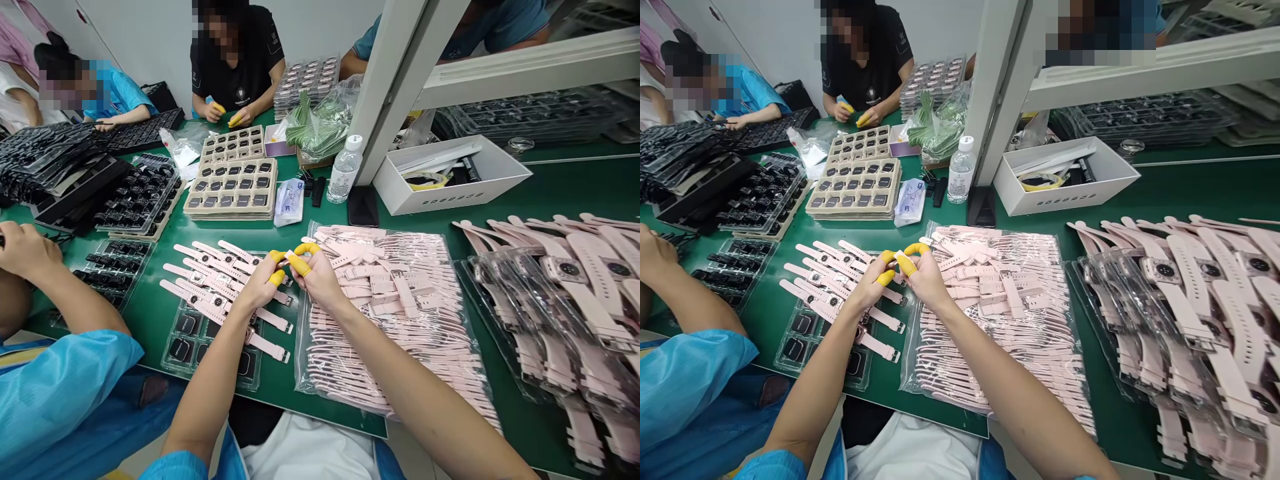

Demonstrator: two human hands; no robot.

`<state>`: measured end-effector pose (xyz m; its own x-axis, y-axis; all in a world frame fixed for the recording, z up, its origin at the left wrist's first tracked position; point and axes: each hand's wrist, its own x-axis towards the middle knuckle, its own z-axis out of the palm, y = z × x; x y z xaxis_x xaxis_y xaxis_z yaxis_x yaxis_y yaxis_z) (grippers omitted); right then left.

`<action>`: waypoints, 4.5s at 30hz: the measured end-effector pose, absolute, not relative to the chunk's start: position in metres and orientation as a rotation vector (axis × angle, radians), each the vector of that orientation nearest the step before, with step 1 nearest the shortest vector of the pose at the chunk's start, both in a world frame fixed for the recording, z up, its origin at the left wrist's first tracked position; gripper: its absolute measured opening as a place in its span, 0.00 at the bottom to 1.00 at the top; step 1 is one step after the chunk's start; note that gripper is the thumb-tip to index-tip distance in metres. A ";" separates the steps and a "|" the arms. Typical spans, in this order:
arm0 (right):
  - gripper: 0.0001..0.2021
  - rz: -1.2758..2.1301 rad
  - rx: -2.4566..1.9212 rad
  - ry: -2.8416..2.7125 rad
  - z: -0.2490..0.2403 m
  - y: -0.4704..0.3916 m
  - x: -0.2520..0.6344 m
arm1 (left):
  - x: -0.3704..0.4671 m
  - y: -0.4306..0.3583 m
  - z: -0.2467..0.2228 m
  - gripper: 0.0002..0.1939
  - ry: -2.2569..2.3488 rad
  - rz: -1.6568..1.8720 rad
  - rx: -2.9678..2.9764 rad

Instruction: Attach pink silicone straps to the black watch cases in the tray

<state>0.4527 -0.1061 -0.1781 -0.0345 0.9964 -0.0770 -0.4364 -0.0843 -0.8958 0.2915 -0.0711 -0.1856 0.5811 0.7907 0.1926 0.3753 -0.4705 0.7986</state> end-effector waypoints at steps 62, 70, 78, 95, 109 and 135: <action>0.16 1.819 -1.030 -1.094 -0.182 -0.107 0.461 | 0.290 -0.074 -0.200 0.30 0.942 0.941 2.081; 0.18 1.837 -1.038 -0.925 -0.182 -0.106 0.463 | 0.293 -0.074 -0.200 0.28 0.927 0.926 2.054; 0.17 1.855 -0.944 -0.840 -0.178 -0.108 0.462 | 0.296 -0.076 -0.201 0.26 0.977 0.933 2.037; 0.18 1.941 -0.898 -0.749 -0.180 -0.107 0.467 | 0.295 -0.079 -0.195 0.23 0.978 0.872 2.159; 0.22 1.976 -0.917 -0.696 -0.191 -0.106 0.469 | 0.294 -0.083 -0.188 0.22 1.080 0.658 2.327; 0.26 1.537 -1.244 -1.268 -0.196 -0.102 0.467 | 0.288 -0.072 -0.215 0.18 1.222 1.109 1.994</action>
